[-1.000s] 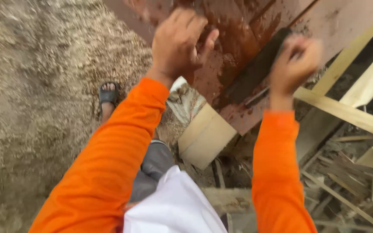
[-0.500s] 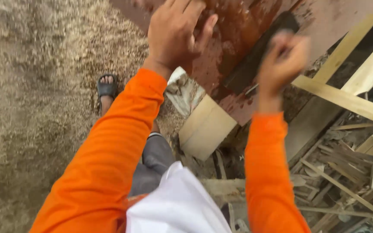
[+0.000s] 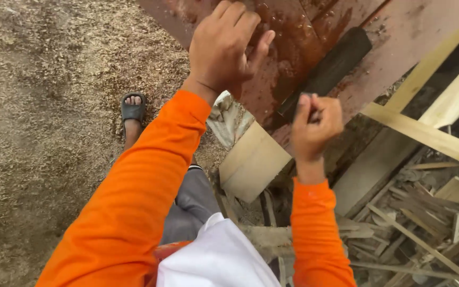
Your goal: Apply wood stain to a table surface using a sanding block or applicator.
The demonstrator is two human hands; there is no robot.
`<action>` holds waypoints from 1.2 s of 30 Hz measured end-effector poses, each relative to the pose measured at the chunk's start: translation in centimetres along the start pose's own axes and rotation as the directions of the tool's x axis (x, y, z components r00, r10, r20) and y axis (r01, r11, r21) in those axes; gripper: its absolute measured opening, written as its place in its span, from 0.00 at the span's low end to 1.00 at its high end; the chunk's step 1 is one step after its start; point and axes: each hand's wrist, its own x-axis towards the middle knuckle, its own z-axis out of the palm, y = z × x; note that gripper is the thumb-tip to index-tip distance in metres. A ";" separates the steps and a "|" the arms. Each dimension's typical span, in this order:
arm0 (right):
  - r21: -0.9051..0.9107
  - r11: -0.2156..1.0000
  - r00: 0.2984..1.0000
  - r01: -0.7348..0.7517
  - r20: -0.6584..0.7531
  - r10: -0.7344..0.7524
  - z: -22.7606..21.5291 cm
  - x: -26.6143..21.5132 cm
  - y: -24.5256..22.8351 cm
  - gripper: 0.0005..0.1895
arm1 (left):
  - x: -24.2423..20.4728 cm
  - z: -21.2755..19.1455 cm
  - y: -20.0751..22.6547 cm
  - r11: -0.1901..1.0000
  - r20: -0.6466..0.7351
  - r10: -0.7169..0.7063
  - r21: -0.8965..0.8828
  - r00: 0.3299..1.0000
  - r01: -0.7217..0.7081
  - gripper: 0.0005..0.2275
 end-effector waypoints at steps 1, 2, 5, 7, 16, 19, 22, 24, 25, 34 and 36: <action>0.005 1.000 1.000 0.015 0.019 -0.015 0.1 0.0 0.1 0.16 | -0.3 -0.2 0.0 1.000 -0.012 0.004 -0.011 1.000 -0.004 0.08; 0.004 1.000 1.000 0.016 0.024 -0.016 0.7 2.2 2.4 0.16 | 0.0 -0.3 -0.1 1.000 -0.012 -0.001 -0.013 1.000 0.001 0.08; -0.022 0.996 0.996 -0.084 -0.042 0.083 1.4 4.8 6.6 0.15 | -0.7 -0.5 0.7 1.000 0.029 -0.027 0.001 0.999 0.027 0.08; 0.053 0.994 0.993 -0.094 -0.069 0.098 1.1 3.6 5.6 0.15 | -0.6 -0.7 1.0 0.999 0.037 -0.036 0.027 0.999 0.035 0.09; 0.047 0.997 0.996 -0.060 -0.062 0.063 1.6 5.9 7.1 0.18 | -0.7 0.3 -0.1 0.997 0.097 -0.074 -0.022 0.993 0.076 0.07; 0.029 0.999 0.996 0.017 -0.083 -0.014 1.0 4.0 3.2 0.16 | -0.3 -0.7 0.8 0.998 0.096 -0.059 -0.010 0.994 0.060 0.07; 0.038 0.993 0.994 -0.110 0.023 0.109 -0.3 -2.1 -3.2 0.16 | 0.2 -1.0 0.4 1.000 0.004 0.002 0.000 1.000 -0.002 0.08; 0.012 0.997 0.997 -0.076 -0.011 0.076 0.5 -0.7 -0.8 0.16 | -0.3 -0.5 0.2 1.000 -0.001 0.001 -0.009 1.000 -0.001 0.08; -0.014 0.999 0.998 -0.047 -0.045 0.046 1.2 0.1 0.4 0.17 | -0.5 -0.4 -0.1 1.000 -0.002 0.001 -0.015 1.000 -0.001 0.08; 0.160 0.985 0.996 -0.072 -0.040 0.079 -2.7 5.3 6.0 0.10 | -0.5 -0.1 -0.3 0.999 0.030 0.001 0.042 1.000 -0.002 0.08; 0.099 0.995 0.999 0.029 0.029 -0.032 -3.7 2.0 1.7 0.09 | -0.7 -0.3 0.2 1.000 0.017 0.007 0.031 1.000 -0.008 0.07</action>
